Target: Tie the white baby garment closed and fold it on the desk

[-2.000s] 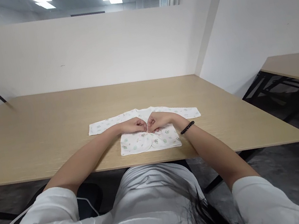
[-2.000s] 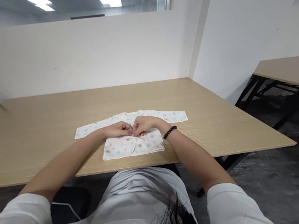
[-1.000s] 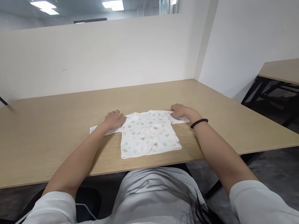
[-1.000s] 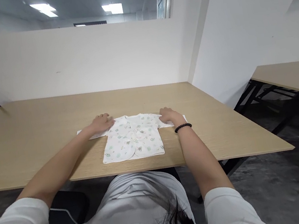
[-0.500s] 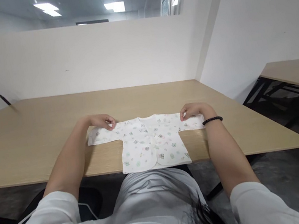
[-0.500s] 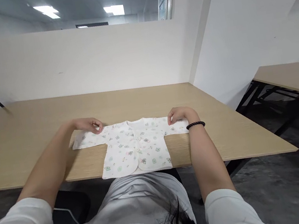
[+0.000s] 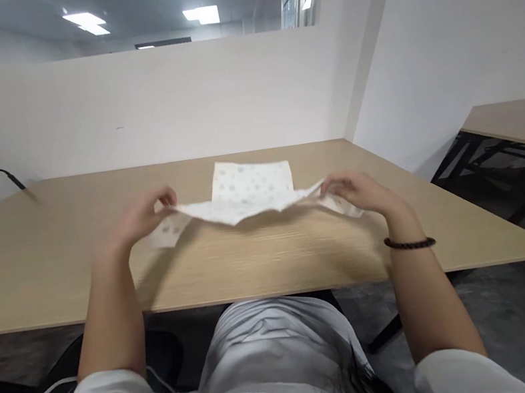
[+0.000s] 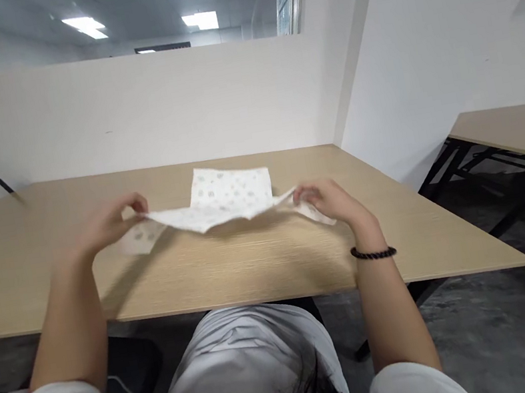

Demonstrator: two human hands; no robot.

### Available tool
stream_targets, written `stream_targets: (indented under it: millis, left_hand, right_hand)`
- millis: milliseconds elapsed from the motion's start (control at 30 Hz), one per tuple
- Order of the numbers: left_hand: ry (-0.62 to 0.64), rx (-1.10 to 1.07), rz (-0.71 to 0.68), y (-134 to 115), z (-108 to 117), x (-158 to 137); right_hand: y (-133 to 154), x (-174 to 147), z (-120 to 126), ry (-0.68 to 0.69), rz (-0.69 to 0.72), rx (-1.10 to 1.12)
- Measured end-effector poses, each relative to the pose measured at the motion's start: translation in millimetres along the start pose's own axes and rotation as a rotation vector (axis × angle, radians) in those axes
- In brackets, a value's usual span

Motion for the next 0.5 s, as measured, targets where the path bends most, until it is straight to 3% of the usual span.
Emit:
stream_targets:
  millis: [67, 133, 200, 333, 433, 500]
  left_hand:
    - [0.329, -0.042, 0.134, 1, -31, -39]
    - [0.480, -0.147, 0.223, 1, -51, -76]
    - [0.373, -0.193, 0.273, 5, -54, -96]
    - [-0.048, 0.007, 0.482, 32, -41, -107]
    - [-0.101, 0.278, 0.684, 52, -43, -107]
    - [-0.061, 0.347, 0.682, 54, -50, -104]
  right_hand:
    - [3, -36, -16, 0.253, -0.062, 0.043]
    - [1, -68, -28, 0.389, -0.146, 0.076]
    - [-7, -88, -31, 0.325, -0.221, 0.102]
    - [-43, -101, -27, -0.115, -0.559, -0.144]
    - [-60, -105, -38, -0.180, -0.791, -0.462]
    - [-63, -101, -46, -0.132, -0.823, -0.530]
Point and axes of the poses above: each hand's wrist, its own x-axis towards the middle knuckle, its own z-axis out of the back of the hand, y = z × x, the point moved 6 cm from there along x, towards the middle knuckle, and after that the axes turned 8 degrees about -x, right-handed, at the moved point
